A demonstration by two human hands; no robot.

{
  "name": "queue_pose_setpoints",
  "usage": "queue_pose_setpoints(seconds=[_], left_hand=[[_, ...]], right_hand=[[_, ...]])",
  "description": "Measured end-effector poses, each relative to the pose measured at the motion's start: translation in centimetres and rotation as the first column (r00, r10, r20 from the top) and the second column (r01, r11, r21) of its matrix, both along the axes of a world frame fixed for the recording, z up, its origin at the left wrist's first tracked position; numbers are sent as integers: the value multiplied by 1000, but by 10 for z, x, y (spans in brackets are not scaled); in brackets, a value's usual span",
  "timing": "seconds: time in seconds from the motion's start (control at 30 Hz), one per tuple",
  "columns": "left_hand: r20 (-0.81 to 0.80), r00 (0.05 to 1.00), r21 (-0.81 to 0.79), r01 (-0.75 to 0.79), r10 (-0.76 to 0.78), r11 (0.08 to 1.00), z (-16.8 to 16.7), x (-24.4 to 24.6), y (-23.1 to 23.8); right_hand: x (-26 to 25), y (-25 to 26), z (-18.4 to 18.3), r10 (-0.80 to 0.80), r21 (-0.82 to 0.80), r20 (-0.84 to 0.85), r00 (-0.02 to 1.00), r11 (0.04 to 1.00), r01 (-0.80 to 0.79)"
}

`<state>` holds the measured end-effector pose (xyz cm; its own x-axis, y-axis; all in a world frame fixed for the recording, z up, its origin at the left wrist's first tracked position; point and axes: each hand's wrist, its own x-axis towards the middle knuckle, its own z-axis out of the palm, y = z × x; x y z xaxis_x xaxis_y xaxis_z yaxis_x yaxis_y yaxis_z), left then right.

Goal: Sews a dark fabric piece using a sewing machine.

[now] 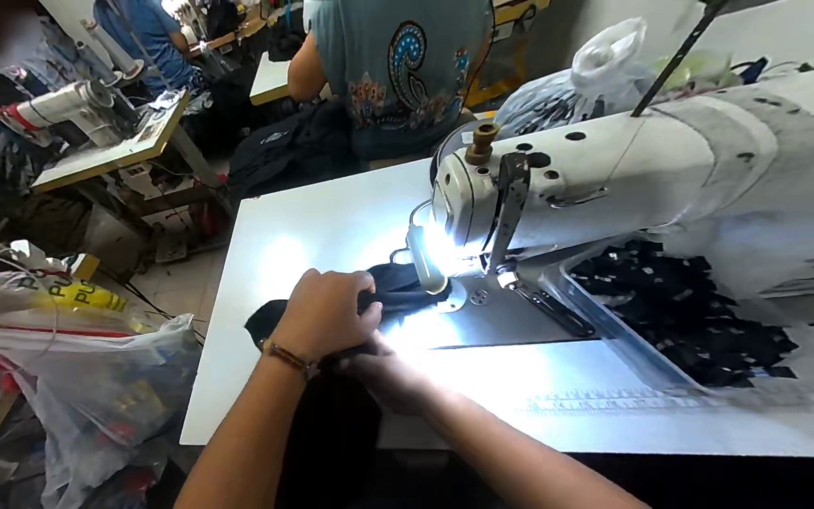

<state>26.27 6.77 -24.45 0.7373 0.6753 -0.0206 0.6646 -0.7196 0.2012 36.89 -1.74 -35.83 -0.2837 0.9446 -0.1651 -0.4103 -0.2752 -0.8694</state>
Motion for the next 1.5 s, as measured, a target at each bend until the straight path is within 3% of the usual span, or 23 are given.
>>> queue_pose_setpoints(seconds=[0.07,0.1,0.17,0.2,0.27,0.3,0.33,0.4,0.5,0.57,0.63,0.7,0.83,0.97,1.07,1.17,1.23,1.37,1.5], left_hand=[[-116,992,-82,-54,44,995,13,10,-6],[-149,987,-113,-72,54,991,14,12,-11],[-149,988,-130,-60,41,990,10,11,-22],[-130,991,-127,-27,10,992,5,9,-26],[-72,994,-86,79,-85,993,-10,6,-39],[-35,988,-54,146,-148,988,-18,6,-48],[-7,977,-24,214,-214,977,-24,8,-57],[15,948,-46,319,-318,947,-31,17,-76],[65,905,-158,424,-419,892,-35,31,-96],[213,884,-154,450,-415,880,-42,37,-98],[423,855,-62,358,-300,932,-55,47,-94],[490,860,-25,180,-145,983,-72,59,-87],[143,976,-53,-155,162,986,-107,63,-82],[-43,973,-8,-228,228,974,-110,60,-86],[-36,965,40,-258,259,965,-102,60,-85],[167,961,94,-237,220,967,-94,66,-91],[242,951,33,-207,193,978,-96,73,-97],[85,968,-37,-234,237,971,-117,76,-102],[69,968,-7,-242,242,970,-122,75,-100]], right_hand=[[-1,11,-5,-22,45,-117,993,999,27],[7,8,-3,0,28,-91,996,1000,2],[33,-8,5,18,73,181,983,997,-32],[47,-19,7,-100,208,381,919,978,20],[74,-35,-2,-550,629,587,594,772,93],[90,-35,-8,-690,754,593,416,657,14],[105,-31,-13,-753,805,587,296,581,-120],[128,-20,-21,-773,777,599,207,501,-380],[143,-7,-20,-753,696,617,229,387,-605],[143,-12,-18,-772,694,593,231,344,-633],[142,-29,-19,-777,726,585,233,373,-578],[142,-47,-26,-808,780,540,238,374,-501],[151,-67,-40,-837,804,509,200,380,-457],[149,-69,-44,-857,814,481,188,357,-458],[148,-64,-43,-856,809,478,197,341,-479],[150,-63,-43,-829,801,502,247,338,-494],[153,-64,-43,-806,793,524,277,342,-505],[160,-70,-44,-773,760,570,279,367,-536],[155,-71,-45,-774,766,572,270,386,-514]])
